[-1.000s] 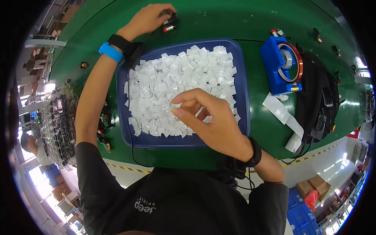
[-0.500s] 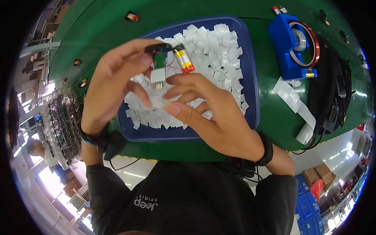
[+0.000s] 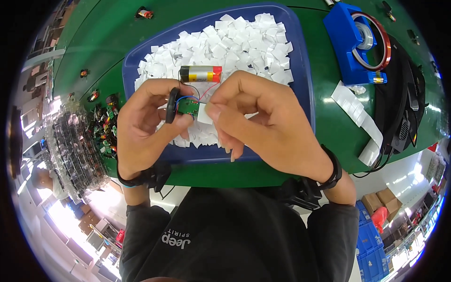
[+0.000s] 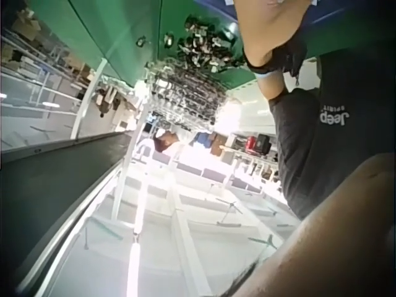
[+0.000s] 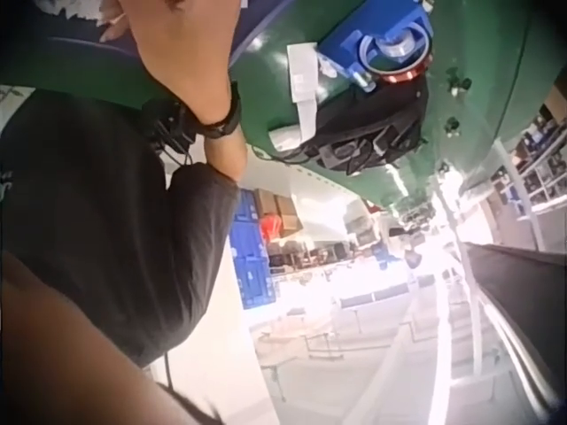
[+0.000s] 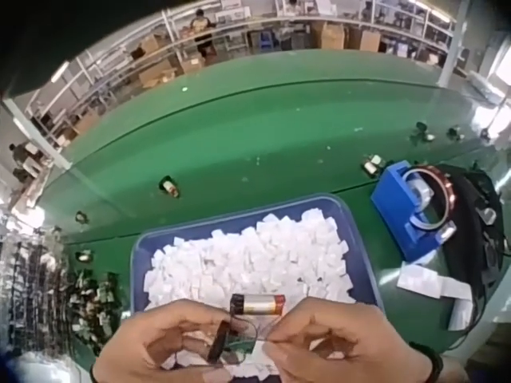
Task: The person assembles electronic components by picking up a circuit board and a battery, wrapping a white adhesive strip around them, and placing the finished assembly on the table.
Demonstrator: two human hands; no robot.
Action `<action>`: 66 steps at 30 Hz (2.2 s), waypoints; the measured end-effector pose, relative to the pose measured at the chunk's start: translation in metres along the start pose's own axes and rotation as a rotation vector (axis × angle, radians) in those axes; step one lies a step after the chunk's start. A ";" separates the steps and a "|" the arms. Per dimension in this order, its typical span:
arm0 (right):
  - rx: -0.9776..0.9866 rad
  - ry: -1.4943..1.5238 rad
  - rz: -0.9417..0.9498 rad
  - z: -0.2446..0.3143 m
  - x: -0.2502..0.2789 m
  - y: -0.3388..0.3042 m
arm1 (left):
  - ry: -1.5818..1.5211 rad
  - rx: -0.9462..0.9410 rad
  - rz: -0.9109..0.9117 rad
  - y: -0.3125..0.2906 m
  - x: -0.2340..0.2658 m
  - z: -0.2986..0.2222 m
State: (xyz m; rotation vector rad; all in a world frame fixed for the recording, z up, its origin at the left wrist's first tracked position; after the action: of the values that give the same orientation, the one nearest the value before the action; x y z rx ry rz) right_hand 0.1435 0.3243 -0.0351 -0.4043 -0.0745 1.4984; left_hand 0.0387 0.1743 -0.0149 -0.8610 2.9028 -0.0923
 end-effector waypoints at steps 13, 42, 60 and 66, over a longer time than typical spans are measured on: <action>0.884 -1.172 -0.429 0.036 0.004 -0.006 | -0.617 0.230 -0.063 0.004 0.009 0.015; 0.632 -0.990 -0.465 0.029 0.007 -0.003 | -0.271 0.158 -0.145 -0.003 -0.002 0.017; 0.579 -0.965 -0.296 0.024 0.007 0.002 | 0.168 -0.056 -0.130 -0.005 -0.007 0.014; 0.637 -0.905 -0.211 0.025 0.003 0.002 | 0.104 0.072 -0.070 -0.007 -0.006 0.012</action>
State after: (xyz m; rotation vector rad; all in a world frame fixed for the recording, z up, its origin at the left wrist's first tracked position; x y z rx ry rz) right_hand 0.1347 0.3328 -0.0128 0.7863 -0.3294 1.3060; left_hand 0.0485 0.1714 -0.0252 -0.9733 2.9437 -0.2530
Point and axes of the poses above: each hand's wrist, its own y-axis towards the middle knuckle, its own x-axis out of the back of the hand, z = x × y, the point moved 4 cm from there along y, towards the middle knuckle, and after that the axes turned 14 degrees about -y, right-handed, at the moved point
